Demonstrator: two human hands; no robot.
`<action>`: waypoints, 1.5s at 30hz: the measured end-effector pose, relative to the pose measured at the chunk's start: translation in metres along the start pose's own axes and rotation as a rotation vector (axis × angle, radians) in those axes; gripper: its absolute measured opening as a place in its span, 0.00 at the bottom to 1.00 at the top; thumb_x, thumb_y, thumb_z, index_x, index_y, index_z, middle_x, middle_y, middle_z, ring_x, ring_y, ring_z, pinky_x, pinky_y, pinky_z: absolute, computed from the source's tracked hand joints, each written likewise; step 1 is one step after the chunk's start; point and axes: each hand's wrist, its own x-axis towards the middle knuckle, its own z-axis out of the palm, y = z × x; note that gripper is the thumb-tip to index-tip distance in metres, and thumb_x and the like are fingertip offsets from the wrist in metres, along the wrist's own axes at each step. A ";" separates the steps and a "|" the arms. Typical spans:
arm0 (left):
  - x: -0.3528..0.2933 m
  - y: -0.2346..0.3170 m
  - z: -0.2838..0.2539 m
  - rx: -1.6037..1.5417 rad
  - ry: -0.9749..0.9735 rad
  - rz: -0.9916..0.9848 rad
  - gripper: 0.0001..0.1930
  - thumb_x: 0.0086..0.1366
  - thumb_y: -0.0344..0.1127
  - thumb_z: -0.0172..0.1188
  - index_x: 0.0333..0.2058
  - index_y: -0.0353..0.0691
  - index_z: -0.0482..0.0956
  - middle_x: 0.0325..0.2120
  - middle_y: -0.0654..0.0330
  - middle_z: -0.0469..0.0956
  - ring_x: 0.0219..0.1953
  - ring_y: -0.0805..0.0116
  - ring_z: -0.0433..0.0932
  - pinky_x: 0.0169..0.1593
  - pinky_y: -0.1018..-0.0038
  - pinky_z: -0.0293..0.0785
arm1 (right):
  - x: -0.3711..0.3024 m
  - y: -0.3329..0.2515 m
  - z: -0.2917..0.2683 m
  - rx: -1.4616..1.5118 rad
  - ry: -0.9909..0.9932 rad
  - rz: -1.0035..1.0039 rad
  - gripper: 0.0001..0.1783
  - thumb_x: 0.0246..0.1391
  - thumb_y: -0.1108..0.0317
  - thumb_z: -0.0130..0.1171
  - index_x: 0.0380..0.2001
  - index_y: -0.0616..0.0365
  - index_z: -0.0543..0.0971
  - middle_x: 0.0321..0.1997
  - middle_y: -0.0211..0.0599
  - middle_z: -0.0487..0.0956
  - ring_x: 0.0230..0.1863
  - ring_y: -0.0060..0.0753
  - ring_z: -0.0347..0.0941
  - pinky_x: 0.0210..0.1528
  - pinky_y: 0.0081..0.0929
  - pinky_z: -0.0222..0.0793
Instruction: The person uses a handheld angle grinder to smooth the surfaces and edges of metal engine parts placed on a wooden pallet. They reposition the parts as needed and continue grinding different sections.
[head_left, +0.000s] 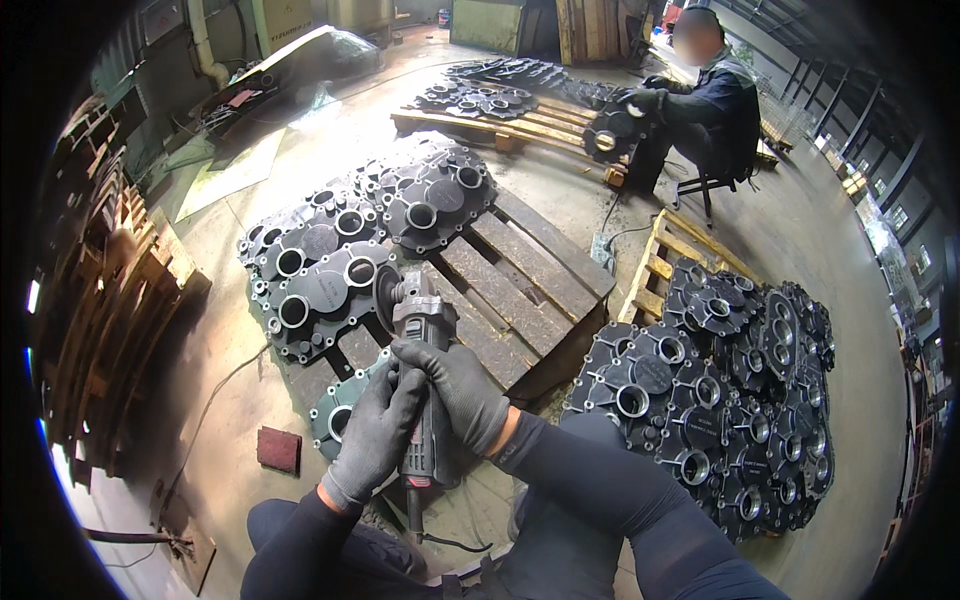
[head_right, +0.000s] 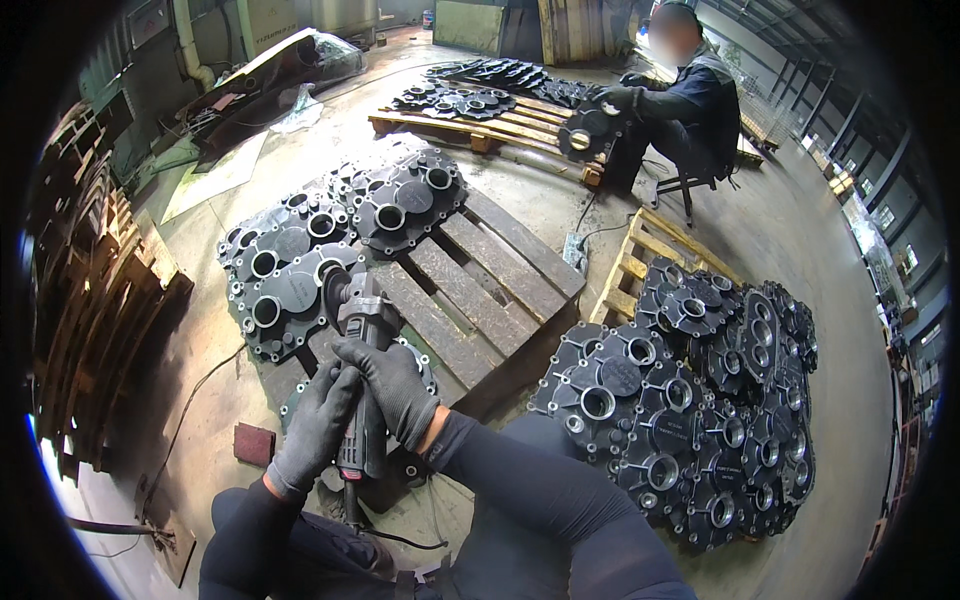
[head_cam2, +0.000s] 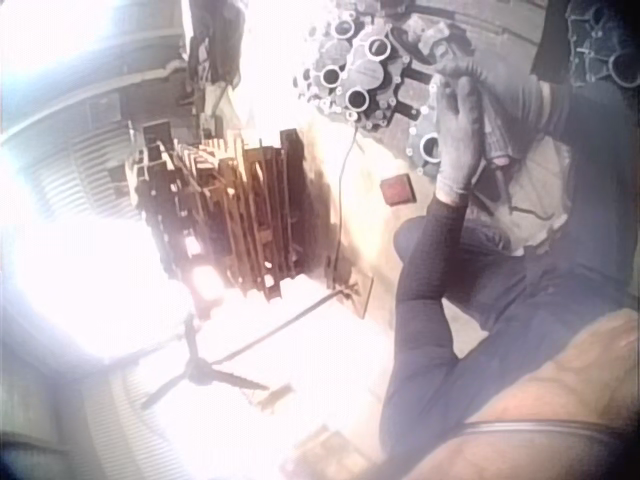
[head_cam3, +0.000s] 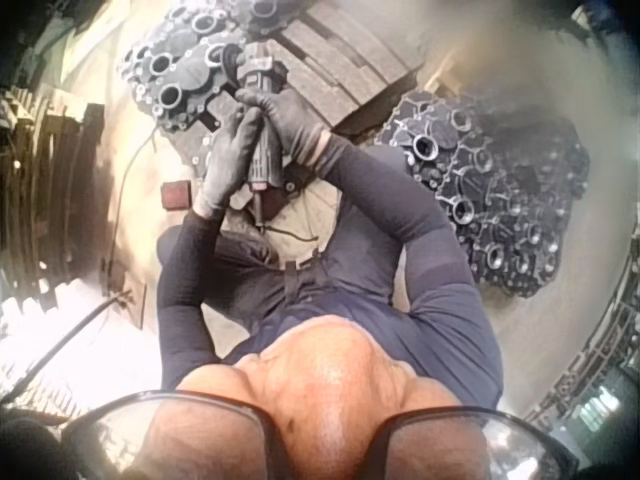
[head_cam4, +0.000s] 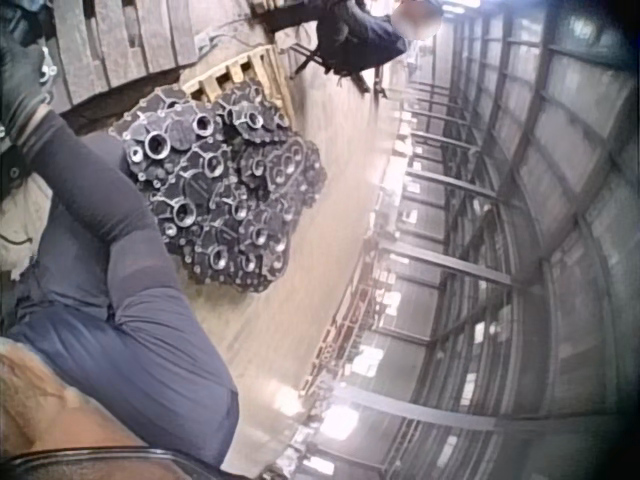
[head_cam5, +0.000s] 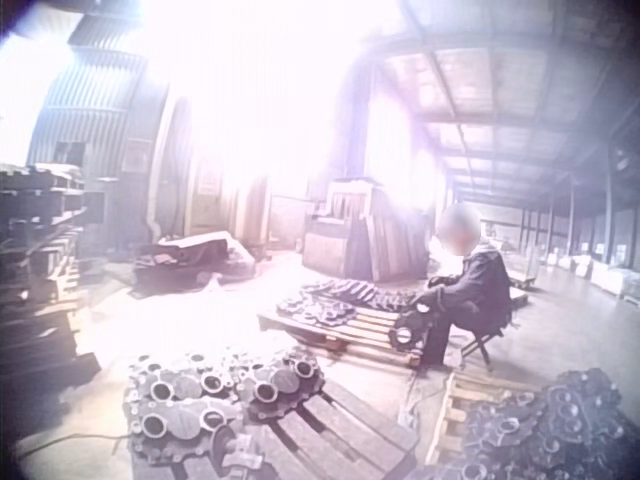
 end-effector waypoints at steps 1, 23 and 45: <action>0.001 0.000 0.001 -0.008 -0.004 0.005 0.30 0.84 0.54 0.54 0.64 0.30 0.75 0.54 0.51 0.84 0.56 0.65 0.81 0.62 0.67 0.75 | -0.001 -0.001 -0.001 0.002 0.002 0.008 0.19 0.69 0.53 0.71 0.44 0.59 0.84 0.36 0.27 0.85 0.34 0.17 0.81 0.39 0.22 0.78; 0.000 -0.025 0.006 -0.446 -0.079 -0.121 0.34 0.80 0.59 0.61 0.66 0.31 0.74 0.51 0.55 0.83 0.53 0.71 0.79 0.60 0.70 0.76 | 0.014 0.011 0.008 0.067 0.136 -0.074 0.15 0.63 0.59 0.76 0.37 0.60 0.85 0.31 0.32 0.86 0.28 0.25 0.82 0.33 0.26 0.79; 0.009 -0.018 0.105 -0.328 -0.068 -0.182 0.22 0.77 0.55 0.67 0.43 0.39 0.80 0.30 0.64 0.81 0.25 0.75 0.78 0.28 0.77 0.71 | 0.033 -0.010 -0.084 -0.209 0.216 -0.134 0.20 0.55 0.61 0.78 0.42 0.67 0.88 0.37 0.44 0.89 0.36 0.37 0.85 0.44 0.36 0.81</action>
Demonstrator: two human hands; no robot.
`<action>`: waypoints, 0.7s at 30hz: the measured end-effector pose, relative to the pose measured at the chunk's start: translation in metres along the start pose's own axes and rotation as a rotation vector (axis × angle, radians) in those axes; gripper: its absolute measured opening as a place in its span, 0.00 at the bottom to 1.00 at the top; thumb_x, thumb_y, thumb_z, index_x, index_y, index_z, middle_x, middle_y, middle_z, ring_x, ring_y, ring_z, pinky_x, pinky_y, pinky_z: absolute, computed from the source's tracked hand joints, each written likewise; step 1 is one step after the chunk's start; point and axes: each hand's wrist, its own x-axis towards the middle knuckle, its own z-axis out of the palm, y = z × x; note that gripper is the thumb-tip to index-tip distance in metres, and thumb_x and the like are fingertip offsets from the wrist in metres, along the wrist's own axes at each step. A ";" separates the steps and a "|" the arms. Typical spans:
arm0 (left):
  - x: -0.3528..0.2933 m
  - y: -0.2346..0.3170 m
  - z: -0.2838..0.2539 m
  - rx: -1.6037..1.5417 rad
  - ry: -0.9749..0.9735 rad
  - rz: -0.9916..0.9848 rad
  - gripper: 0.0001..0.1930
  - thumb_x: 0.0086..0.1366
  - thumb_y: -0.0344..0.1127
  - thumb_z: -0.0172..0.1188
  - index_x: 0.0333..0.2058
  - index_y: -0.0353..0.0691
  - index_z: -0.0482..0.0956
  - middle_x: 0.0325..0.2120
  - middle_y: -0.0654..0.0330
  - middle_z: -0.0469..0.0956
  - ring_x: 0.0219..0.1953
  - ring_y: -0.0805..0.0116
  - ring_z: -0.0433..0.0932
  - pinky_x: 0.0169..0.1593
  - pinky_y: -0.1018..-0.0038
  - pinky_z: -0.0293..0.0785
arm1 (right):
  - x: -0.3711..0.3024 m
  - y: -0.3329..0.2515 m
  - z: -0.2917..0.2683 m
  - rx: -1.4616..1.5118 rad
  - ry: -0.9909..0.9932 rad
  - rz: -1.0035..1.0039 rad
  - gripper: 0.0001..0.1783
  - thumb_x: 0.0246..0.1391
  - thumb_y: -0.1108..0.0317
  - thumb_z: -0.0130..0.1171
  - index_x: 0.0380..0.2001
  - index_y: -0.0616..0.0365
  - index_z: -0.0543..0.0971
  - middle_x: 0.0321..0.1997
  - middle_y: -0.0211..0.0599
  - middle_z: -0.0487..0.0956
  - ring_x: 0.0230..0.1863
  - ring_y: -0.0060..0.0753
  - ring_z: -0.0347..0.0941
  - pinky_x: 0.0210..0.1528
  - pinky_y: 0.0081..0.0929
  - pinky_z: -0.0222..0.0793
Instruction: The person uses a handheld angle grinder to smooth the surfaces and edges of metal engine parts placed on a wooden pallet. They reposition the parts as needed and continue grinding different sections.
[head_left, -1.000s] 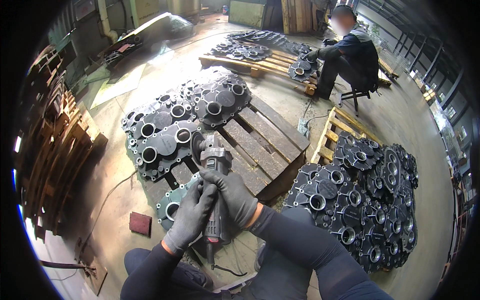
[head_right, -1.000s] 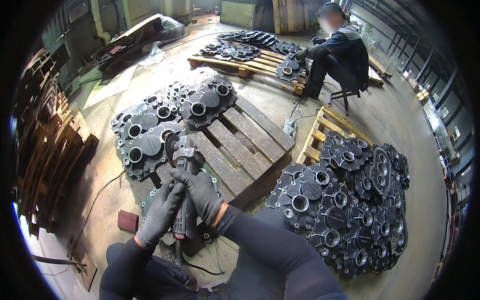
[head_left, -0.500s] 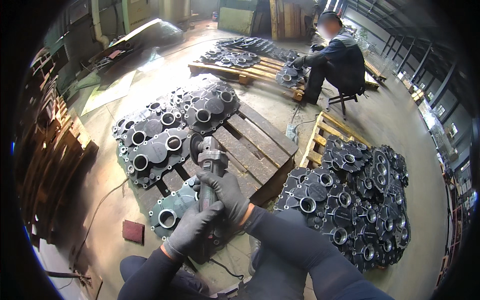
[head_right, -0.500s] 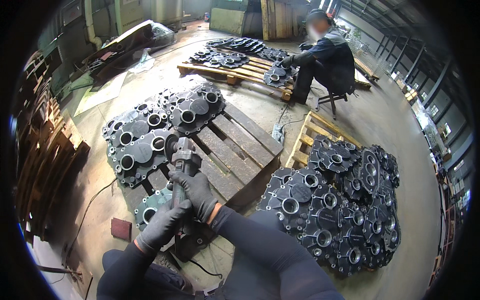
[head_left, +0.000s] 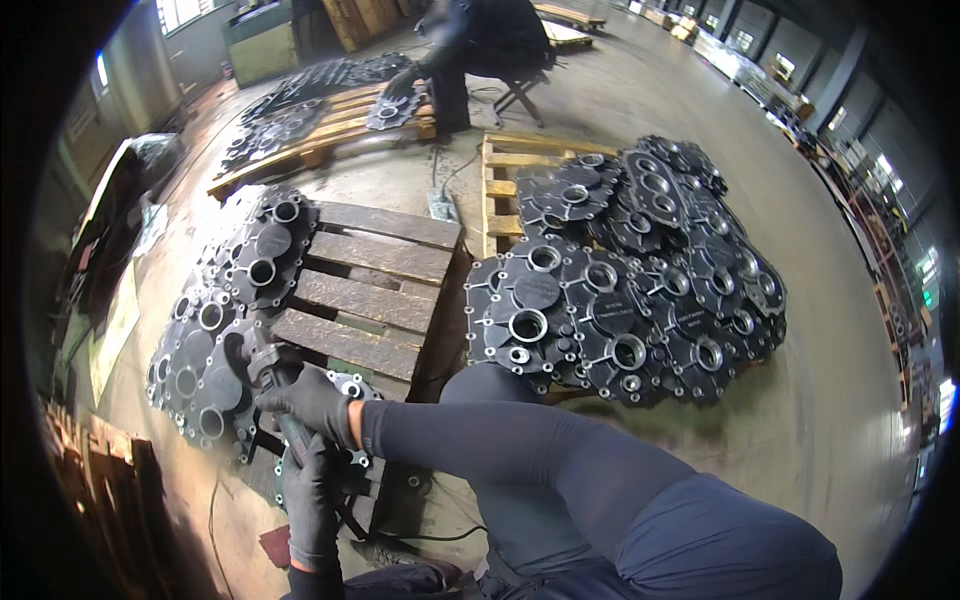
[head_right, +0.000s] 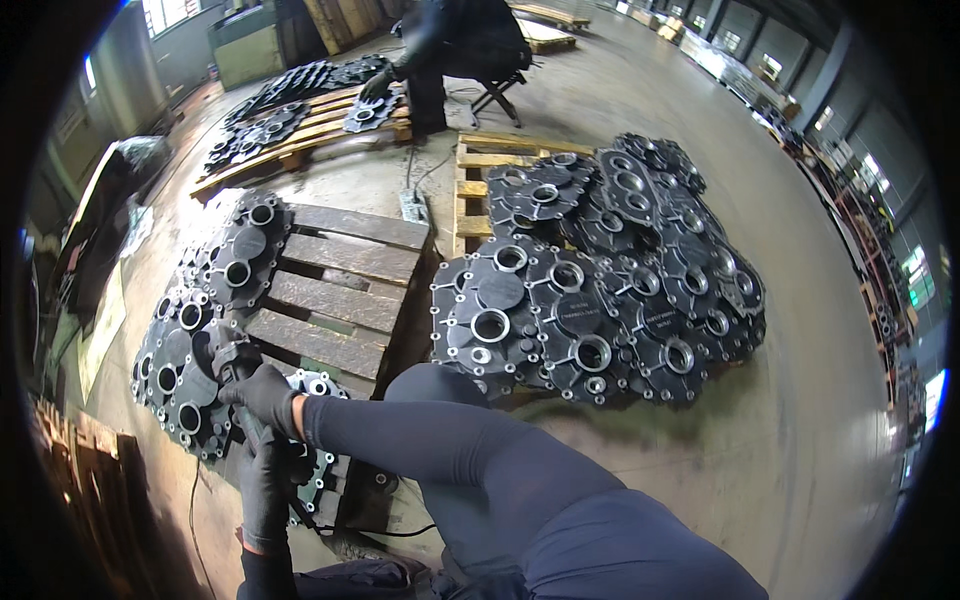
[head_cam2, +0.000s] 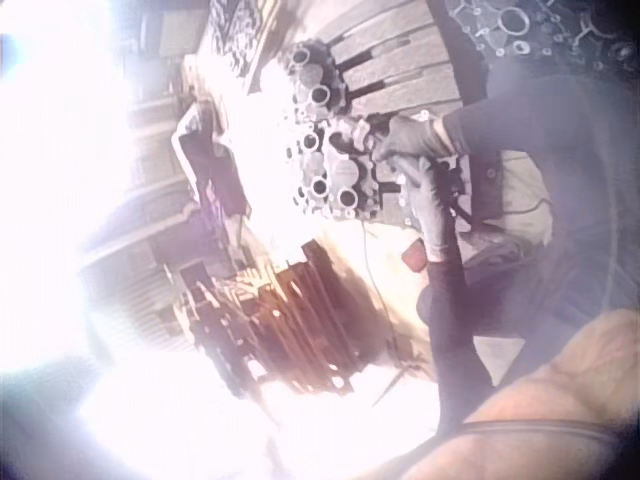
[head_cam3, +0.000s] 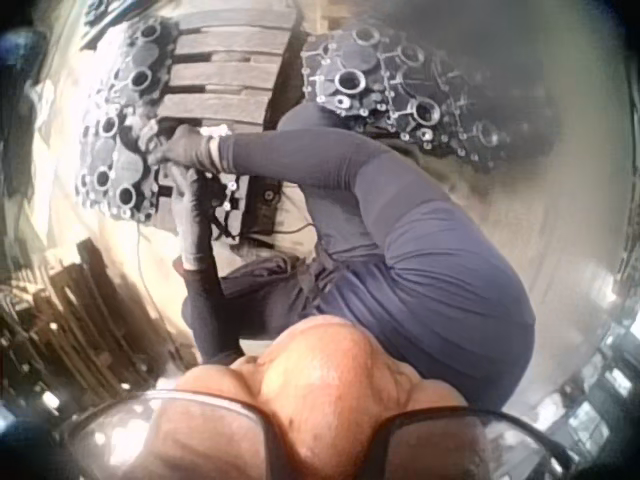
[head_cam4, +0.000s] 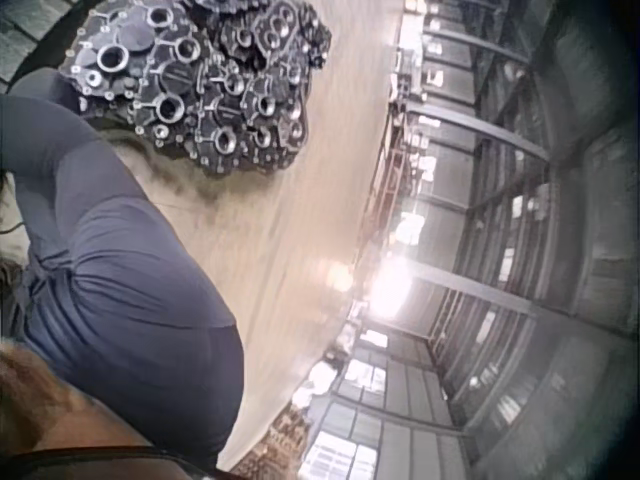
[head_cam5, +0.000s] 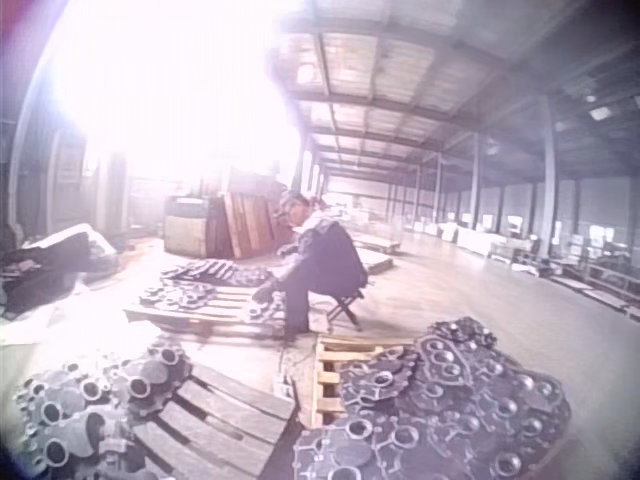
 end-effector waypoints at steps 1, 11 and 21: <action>0.000 -0.004 0.005 0.008 0.002 0.004 0.22 0.78 0.55 0.67 0.43 0.39 0.81 0.30 0.64 0.81 0.25 0.75 0.78 0.28 0.77 0.71 | -0.004 -0.001 -0.008 0.016 0.008 0.011 0.17 0.56 0.63 0.77 0.40 0.67 0.87 0.35 0.42 0.88 0.33 0.34 0.84 0.40 0.35 0.82; 0.007 0.004 0.024 0.048 -0.013 0.039 0.18 0.79 0.51 0.65 0.45 0.39 0.78 0.31 0.63 0.82 0.24 0.75 0.80 0.29 0.76 0.76 | 0.000 -0.007 -0.022 0.058 0.034 0.038 0.25 0.56 0.58 0.82 0.48 0.66 0.87 0.42 0.44 0.89 0.40 0.35 0.83 0.48 0.38 0.80; -0.006 0.017 -0.010 0.001 -0.047 -0.010 0.18 0.76 0.46 0.69 0.47 0.37 0.77 0.29 0.63 0.81 0.24 0.71 0.83 0.30 0.72 0.83 | 0.000 0.010 0.008 0.200 -0.068 0.037 0.20 0.60 0.56 0.80 0.44 0.61 0.86 0.34 0.39 0.88 0.31 0.31 0.86 0.34 0.32 0.83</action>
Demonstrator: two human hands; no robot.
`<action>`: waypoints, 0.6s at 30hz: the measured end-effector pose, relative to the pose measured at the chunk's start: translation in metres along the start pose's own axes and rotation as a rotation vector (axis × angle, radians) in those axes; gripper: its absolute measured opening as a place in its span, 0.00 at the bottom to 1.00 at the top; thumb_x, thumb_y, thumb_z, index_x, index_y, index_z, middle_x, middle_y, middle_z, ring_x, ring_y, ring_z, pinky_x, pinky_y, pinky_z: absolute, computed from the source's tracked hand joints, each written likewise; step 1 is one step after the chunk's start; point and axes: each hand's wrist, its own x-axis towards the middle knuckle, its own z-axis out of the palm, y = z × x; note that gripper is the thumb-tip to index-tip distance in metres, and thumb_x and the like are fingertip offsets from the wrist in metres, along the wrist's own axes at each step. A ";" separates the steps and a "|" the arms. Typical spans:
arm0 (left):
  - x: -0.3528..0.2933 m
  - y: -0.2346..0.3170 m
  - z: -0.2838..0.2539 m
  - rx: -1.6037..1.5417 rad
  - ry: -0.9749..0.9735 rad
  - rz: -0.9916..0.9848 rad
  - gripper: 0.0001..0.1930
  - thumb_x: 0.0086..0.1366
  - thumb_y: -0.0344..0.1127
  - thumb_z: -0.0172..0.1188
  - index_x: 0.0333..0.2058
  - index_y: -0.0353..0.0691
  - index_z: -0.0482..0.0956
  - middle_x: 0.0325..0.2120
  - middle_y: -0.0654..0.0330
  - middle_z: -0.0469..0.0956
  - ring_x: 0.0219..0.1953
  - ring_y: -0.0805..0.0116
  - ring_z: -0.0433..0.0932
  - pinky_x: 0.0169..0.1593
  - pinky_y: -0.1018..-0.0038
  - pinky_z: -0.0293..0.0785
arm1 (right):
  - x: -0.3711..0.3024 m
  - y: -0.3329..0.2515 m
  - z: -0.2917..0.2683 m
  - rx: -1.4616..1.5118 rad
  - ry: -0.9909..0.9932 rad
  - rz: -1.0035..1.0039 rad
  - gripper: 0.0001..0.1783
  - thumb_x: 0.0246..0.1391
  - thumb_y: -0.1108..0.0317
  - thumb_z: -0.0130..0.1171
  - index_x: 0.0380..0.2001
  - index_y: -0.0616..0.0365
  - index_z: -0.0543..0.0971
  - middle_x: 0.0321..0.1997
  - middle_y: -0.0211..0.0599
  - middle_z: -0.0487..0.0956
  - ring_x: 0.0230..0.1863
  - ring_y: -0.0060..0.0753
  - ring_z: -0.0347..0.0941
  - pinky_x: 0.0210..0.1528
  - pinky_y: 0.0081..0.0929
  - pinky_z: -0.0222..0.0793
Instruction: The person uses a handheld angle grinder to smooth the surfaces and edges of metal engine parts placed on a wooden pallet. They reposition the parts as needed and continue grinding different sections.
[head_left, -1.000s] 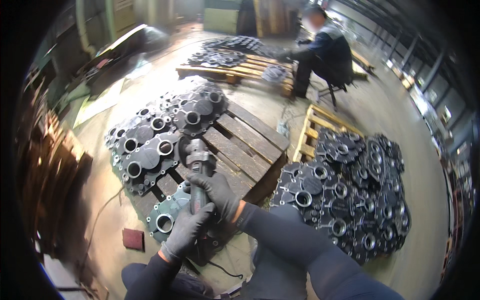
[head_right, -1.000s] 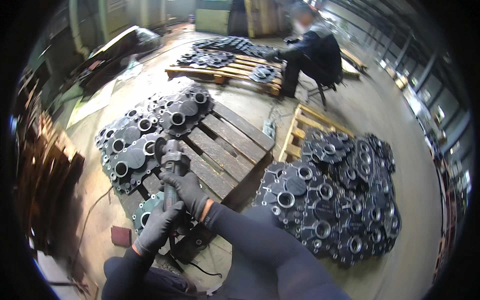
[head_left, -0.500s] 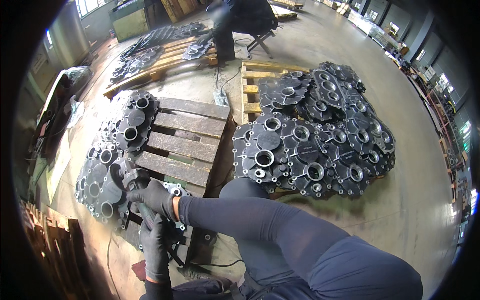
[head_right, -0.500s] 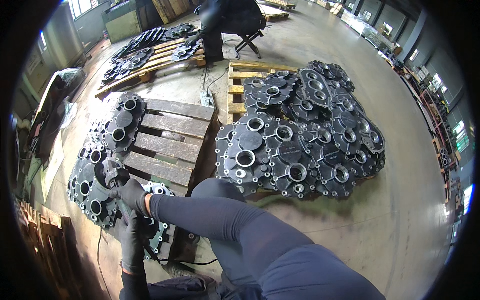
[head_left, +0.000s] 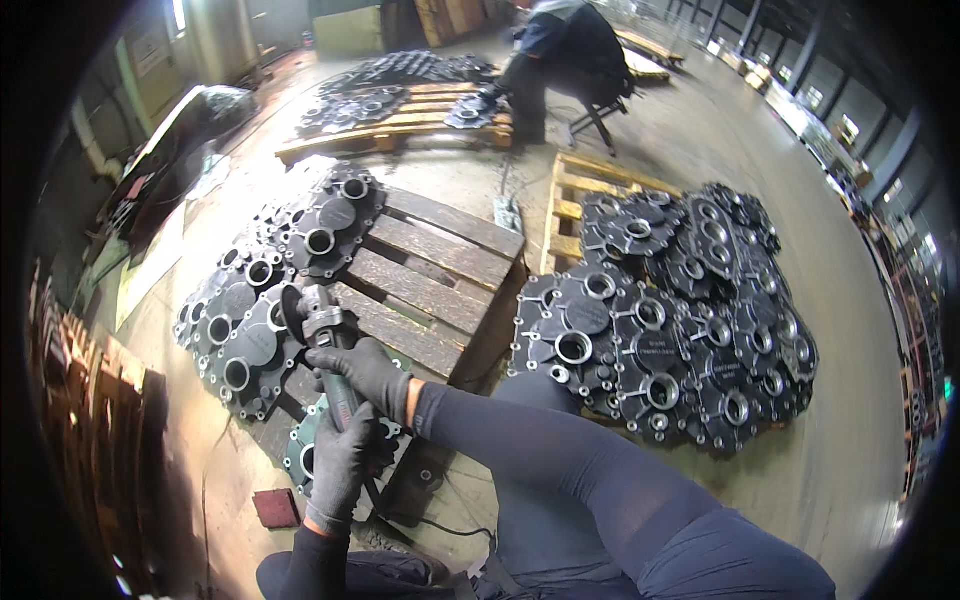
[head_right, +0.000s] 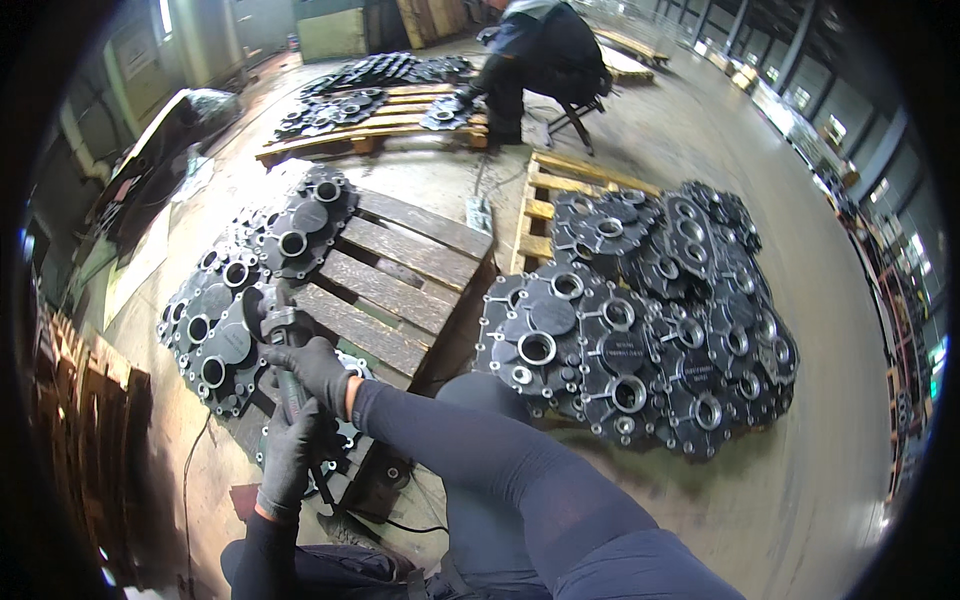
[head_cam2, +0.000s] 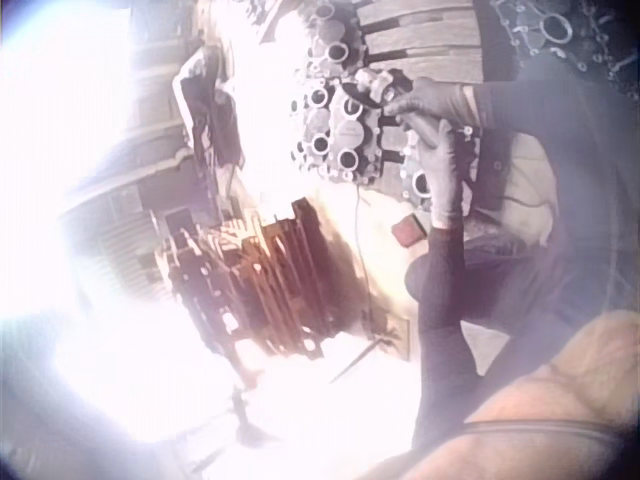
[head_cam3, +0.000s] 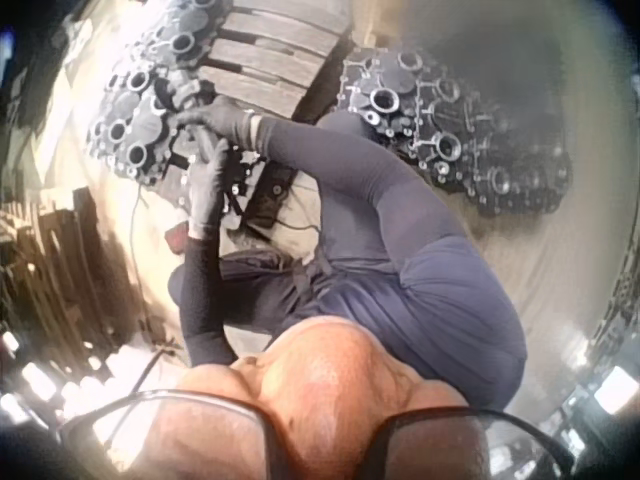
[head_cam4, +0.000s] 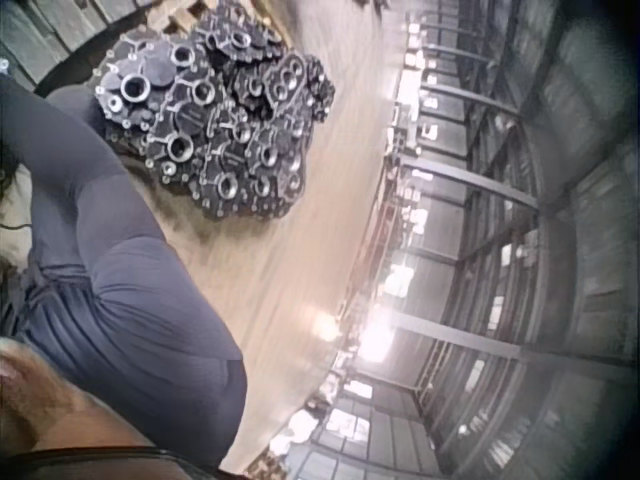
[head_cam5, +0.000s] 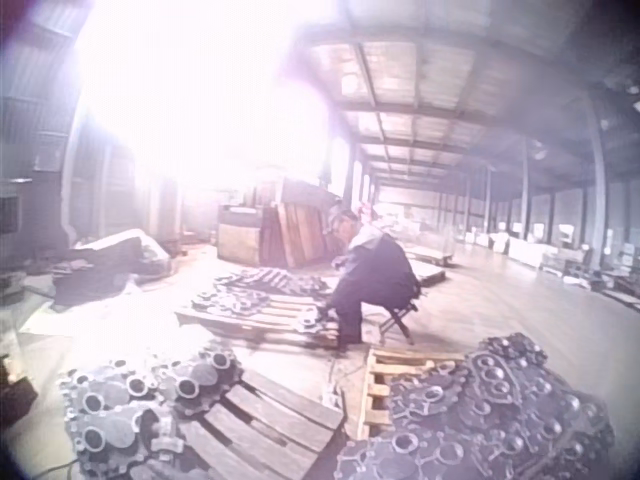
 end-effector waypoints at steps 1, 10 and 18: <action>-0.003 0.001 -0.006 0.010 0.007 -0.002 0.18 0.77 0.46 0.68 0.48 0.37 0.77 0.31 0.63 0.81 0.25 0.71 0.83 0.31 0.72 0.83 | 0.000 0.001 0.002 -0.013 -0.040 0.024 0.21 0.61 0.59 0.79 0.48 0.61 0.84 0.37 0.39 0.88 0.34 0.31 0.87 0.37 0.32 0.85; -0.009 -0.057 -0.083 0.168 0.022 0.112 0.31 0.74 0.54 0.70 0.58 0.30 0.77 0.45 0.60 0.83 0.45 0.74 0.81 0.48 0.71 0.79 | -0.005 0.048 0.040 -0.006 -0.050 0.185 0.15 0.62 0.57 0.77 0.38 0.58 0.87 0.38 0.31 0.86 0.37 0.27 0.82 0.43 0.29 0.79; -0.050 -0.104 -0.134 0.383 0.087 -0.020 0.52 0.66 0.67 0.71 0.66 0.20 0.64 0.48 0.38 0.84 0.46 0.54 0.89 0.51 0.62 0.84 | -0.026 0.123 0.071 -0.050 -0.034 0.155 0.30 0.64 0.50 0.73 0.59 0.58 0.77 0.47 0.43 0.85 0.46 0.40 0.87 0.50 0.38 0.86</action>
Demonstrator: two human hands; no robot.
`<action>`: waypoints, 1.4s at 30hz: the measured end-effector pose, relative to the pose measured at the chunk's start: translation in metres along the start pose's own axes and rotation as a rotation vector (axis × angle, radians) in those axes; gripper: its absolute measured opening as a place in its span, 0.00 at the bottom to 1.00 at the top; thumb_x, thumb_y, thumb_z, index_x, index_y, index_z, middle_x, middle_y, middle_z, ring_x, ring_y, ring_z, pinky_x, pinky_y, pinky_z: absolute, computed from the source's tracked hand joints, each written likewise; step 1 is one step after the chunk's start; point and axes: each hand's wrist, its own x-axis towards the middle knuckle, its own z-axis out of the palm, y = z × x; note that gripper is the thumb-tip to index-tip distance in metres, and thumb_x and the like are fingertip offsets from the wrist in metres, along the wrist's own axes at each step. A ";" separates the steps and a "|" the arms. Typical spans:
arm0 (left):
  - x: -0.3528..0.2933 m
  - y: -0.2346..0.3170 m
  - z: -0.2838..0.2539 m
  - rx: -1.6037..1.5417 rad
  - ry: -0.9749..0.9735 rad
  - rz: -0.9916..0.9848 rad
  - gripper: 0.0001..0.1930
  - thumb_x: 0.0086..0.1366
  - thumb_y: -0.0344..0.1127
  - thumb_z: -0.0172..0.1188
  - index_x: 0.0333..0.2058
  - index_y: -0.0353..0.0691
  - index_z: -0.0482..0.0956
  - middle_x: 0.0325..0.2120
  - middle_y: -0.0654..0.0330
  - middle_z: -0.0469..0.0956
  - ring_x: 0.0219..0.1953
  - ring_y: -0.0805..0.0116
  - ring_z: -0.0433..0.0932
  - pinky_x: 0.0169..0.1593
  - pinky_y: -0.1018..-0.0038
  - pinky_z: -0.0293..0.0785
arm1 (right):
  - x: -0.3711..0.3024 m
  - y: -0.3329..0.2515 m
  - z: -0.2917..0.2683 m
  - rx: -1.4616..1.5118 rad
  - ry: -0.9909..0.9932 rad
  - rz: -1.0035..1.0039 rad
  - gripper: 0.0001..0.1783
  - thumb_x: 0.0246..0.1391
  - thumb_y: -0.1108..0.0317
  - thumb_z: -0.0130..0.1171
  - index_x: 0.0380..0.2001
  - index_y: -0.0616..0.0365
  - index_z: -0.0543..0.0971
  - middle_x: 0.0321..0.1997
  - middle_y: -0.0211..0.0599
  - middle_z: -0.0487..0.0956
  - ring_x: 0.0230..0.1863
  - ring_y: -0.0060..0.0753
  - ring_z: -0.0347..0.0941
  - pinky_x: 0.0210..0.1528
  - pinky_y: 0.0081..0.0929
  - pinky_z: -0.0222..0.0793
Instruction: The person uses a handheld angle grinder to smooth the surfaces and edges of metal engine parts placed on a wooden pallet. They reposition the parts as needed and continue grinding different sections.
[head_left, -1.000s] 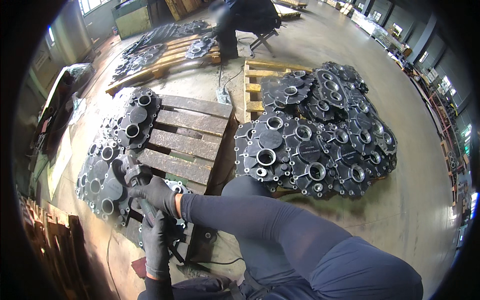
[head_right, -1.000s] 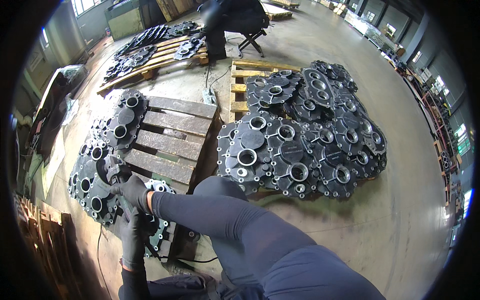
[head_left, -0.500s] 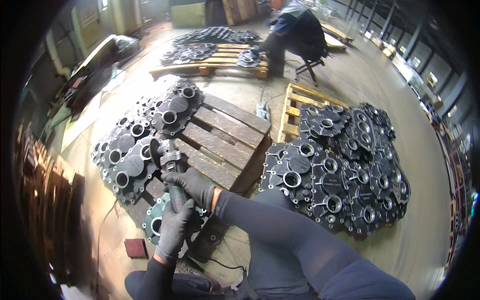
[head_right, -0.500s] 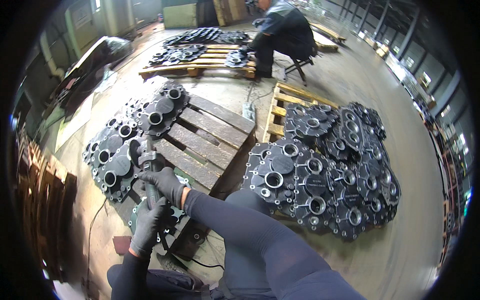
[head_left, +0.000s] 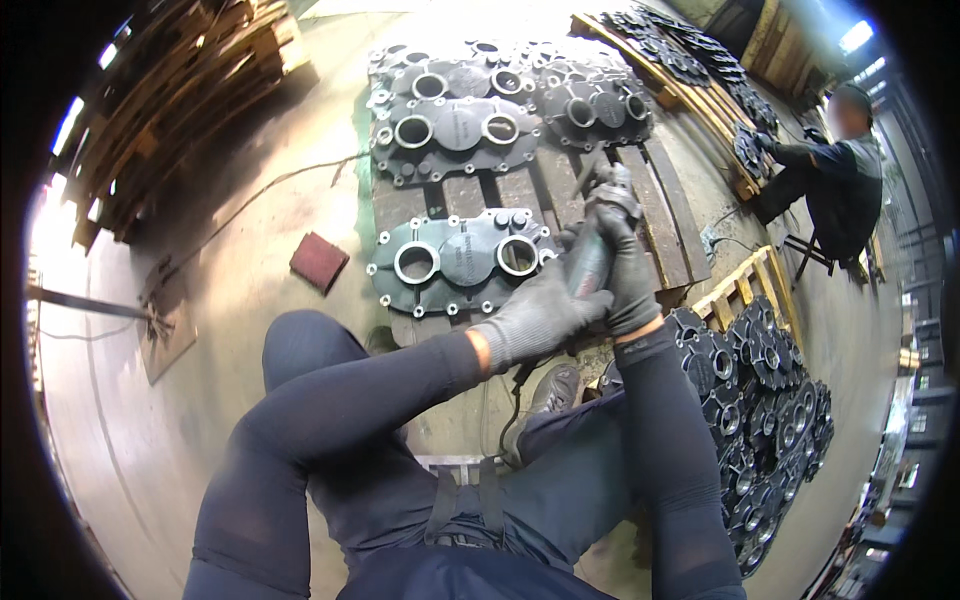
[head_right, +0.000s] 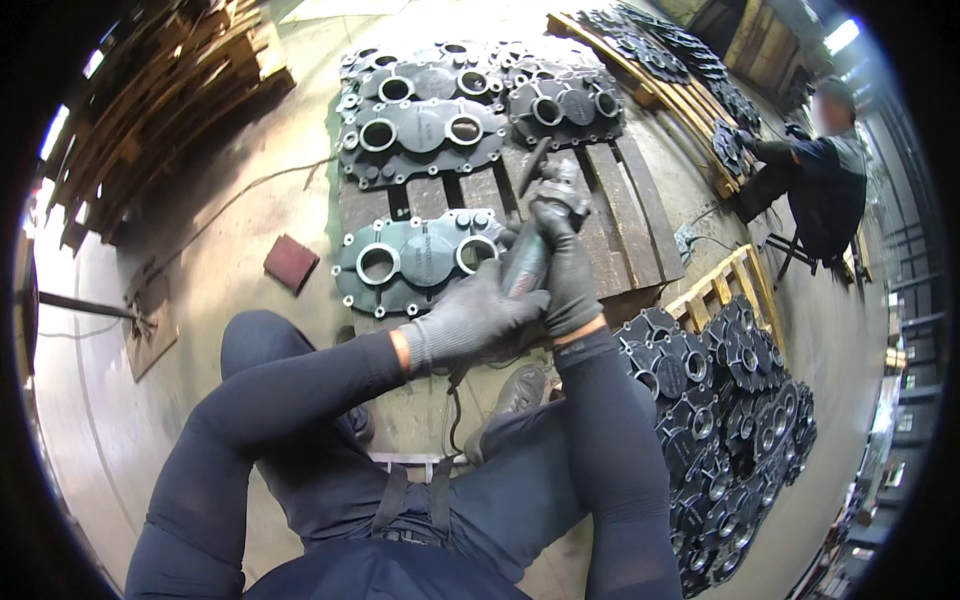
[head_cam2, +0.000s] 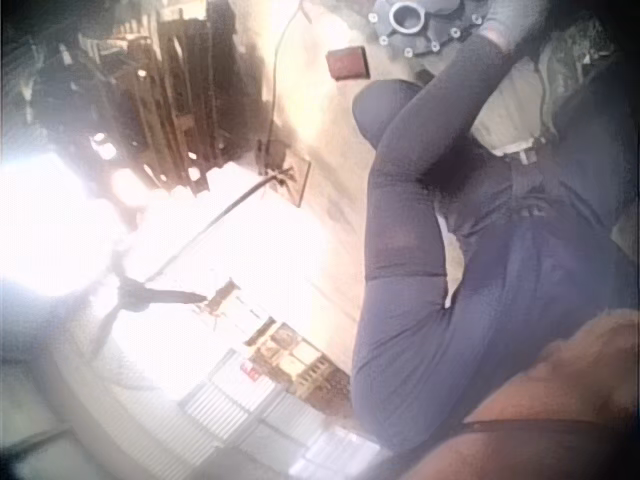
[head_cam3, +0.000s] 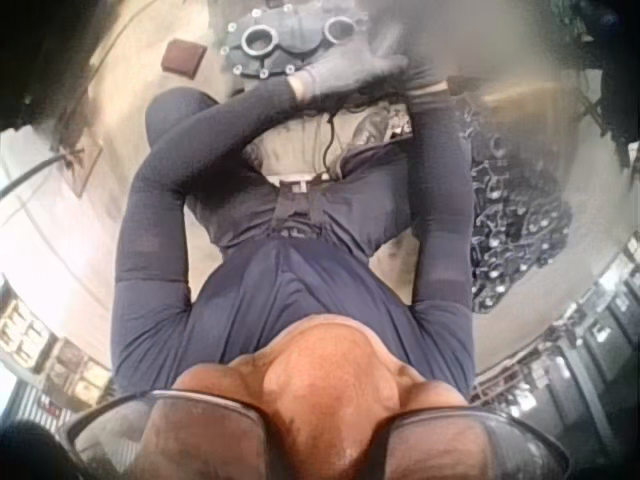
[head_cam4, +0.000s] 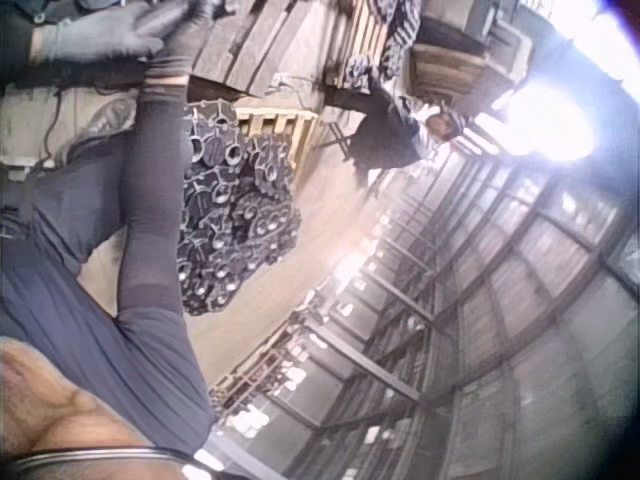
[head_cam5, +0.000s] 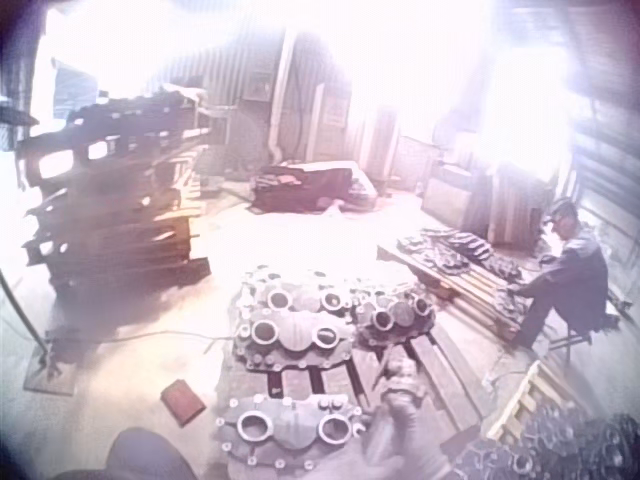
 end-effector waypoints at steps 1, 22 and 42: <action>-0.003 -0.007 -0.002 -0.007 -0.008 -0.018 0.52 0.66 0.66 0.71 0.65 0.20 0.64 0.46 0.39 0.85 0.42 0.56 0.89 0.47 0.62 0.85 | -0.003 0.006 0.006 0.014 0.031 0.002 0.28 0.64 0.52 0.73 0.57 0.60 0.78 0.43 0.43 0.85 0.43 0.39 0.87 0.47 0.37 0.87; 0.013 -0.080 0.006 -0.181 0.003 -0.003 0.50 0.66 0.66 0.70 0.58 0.14 0.69 0.39 0.42 0.87 0.36 0.55 0.92 0.41 0.62 0.88 | 0.018 0.064 -0.022 -0.069 -0.161 0.094 0.37 0.70 0.48 0.68 0.65 0.71 0.74 0.60 0.54 0.84 0.57 0.44 0.86 0.64 0.41 0.83; -0.043 -0.134 -0.012 0.930 -0.536 0.375 0.15 0.64 0.38 0.67 0.45 0.38 0.92 0.38 0.52 0.88 0.41 0.52 0.87 0.33 0.49 0.78 | 0.177 0.129 -0.018 -1.723 -0.202 0.196 0.34 0.48 0.66 0.78 0.57 0.72 0.80 0.45 0.51 0.88 0.36 0.38 0.88 0.36 0.36 0.86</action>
